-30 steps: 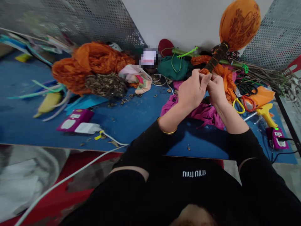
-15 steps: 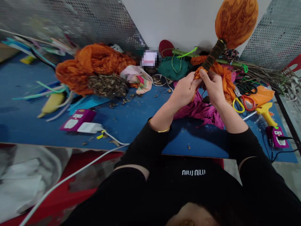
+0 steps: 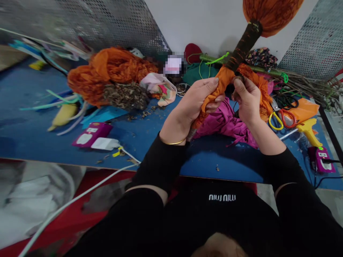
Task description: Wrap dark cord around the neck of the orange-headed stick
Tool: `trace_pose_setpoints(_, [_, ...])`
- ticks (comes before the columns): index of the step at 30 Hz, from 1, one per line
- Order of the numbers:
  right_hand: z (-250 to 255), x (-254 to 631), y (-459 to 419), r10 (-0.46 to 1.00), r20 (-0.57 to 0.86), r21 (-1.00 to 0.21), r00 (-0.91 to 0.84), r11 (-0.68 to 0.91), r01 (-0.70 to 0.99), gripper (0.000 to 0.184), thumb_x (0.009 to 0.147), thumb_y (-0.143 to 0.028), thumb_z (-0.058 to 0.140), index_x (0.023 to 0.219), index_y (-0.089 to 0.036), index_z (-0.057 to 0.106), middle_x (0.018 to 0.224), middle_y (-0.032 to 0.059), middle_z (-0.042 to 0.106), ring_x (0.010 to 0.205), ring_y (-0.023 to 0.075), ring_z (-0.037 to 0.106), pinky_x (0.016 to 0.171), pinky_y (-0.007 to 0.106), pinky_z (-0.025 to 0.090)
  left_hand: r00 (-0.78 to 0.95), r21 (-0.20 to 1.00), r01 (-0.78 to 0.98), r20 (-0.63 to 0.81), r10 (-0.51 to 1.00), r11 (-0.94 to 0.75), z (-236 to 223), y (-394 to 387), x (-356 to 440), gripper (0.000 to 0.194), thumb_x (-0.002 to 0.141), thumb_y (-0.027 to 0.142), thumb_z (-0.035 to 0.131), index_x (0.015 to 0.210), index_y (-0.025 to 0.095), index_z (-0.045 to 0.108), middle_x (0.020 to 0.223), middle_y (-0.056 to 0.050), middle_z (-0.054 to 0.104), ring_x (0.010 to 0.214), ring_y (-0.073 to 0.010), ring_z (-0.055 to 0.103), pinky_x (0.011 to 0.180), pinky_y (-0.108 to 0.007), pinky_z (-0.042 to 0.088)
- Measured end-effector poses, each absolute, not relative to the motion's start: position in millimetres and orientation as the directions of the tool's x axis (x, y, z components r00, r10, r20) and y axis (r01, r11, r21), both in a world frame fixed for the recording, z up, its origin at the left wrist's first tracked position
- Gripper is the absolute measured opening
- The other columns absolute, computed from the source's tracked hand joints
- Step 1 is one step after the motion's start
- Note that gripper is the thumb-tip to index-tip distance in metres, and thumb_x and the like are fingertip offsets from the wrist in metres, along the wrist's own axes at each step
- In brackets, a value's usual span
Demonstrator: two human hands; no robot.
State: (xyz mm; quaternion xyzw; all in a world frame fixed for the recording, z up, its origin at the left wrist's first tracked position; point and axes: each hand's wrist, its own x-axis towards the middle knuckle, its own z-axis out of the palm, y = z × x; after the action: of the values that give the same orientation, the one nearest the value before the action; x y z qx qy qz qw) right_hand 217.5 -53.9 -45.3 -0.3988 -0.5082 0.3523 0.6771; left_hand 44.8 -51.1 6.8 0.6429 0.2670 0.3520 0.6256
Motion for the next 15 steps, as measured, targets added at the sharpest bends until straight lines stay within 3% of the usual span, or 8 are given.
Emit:
trace_pose_setpoints(5, [-48, 218, -53, 0.874, 0.426, -0.893, 0.235, 0.447, -0.045, 0.056, 0.085, -0.077, 0.082, 0.092, -0.024, 0.065, 0.087, -0.0022, 0.064, 0.083, 0.0121, 0.067, 0.077, 0.03, 0.065, 0.643, 0.986, -0.164, 0.102, 0.759, 0.007, 4, -54, 49, 0.033, 0.112, 0.048, 0.058, 0.091, 0.023, 0.054, 0.07, 0.005, 0.05, 0.046, -0.0051, 0.034, 0.045, -0.022, 0.024])
trace_pose_setpoints(10, [-50, 223, -51, 0.891, 0.429, -0.902, 0.149, 0.431, 0.021, 0.054, 0.083, -0.069, 0.088, 0.082, -0.024, 0.058, 0.079, -0.0039, 0.057, 0.08, 0.0126, 0.064, 0.073, 0.029, 0.063, 0.659, 0.982, -0.189, 0.11, 0.744, 0.021, 2, -52, 48, 0.022, 0.11, 0.042, 0.06, 0.099, 0.023, 0.056, 0.072, 0.005, 0.049, 0.048, -0.0065, 0.034, 0.046, -0.022, 0.025])
trace_pose_setpoints(13, [-43, 227, -55, 0.886, 0.45, -0.893, 0.109, 0.446, 0.06, 0.055, 0.081, -0.069, 0.091, 0.081, -0.023, 0.06, 0.078, -0.0037, 0.058, 0.081, 0.0135, 0.065, 0.075, 0.03, 0.063, 0.626, 0.992, -0.105, 0.121, 0.771, -0.071, -1, -48, 43, 0.029, 0.109, 0.053, 0.061, 0.105, 0.024, 0.057, 0.074, 0.004, 0.049, 0.049, -0.0079, 0.039, 0.049, -0.023, 0.031])
trace_pose_setpoints(15, [-35, 230, -59, 0.868, 0.483, -0.875, 0.113, 0.478, 0.069, 0.055, 0.082, -0.072, 0.089, 0.081, -0.023, 0.064, 0.076, -0.0039, 0.057, 0.075, 0.0125, 0.062, 0.072, 0.03, 0.061, 0.567, 0.976, -0.006, 0.184, 0.803, -0.219, -3, -43, 39, 0.035, 0.109, 0.059, 0.059, 0.106, 0.024, 0.059, 0.077, 0.003, 0.052, 0.055, -0.0108, 0.05, 0.054, -0.024, 0.04])
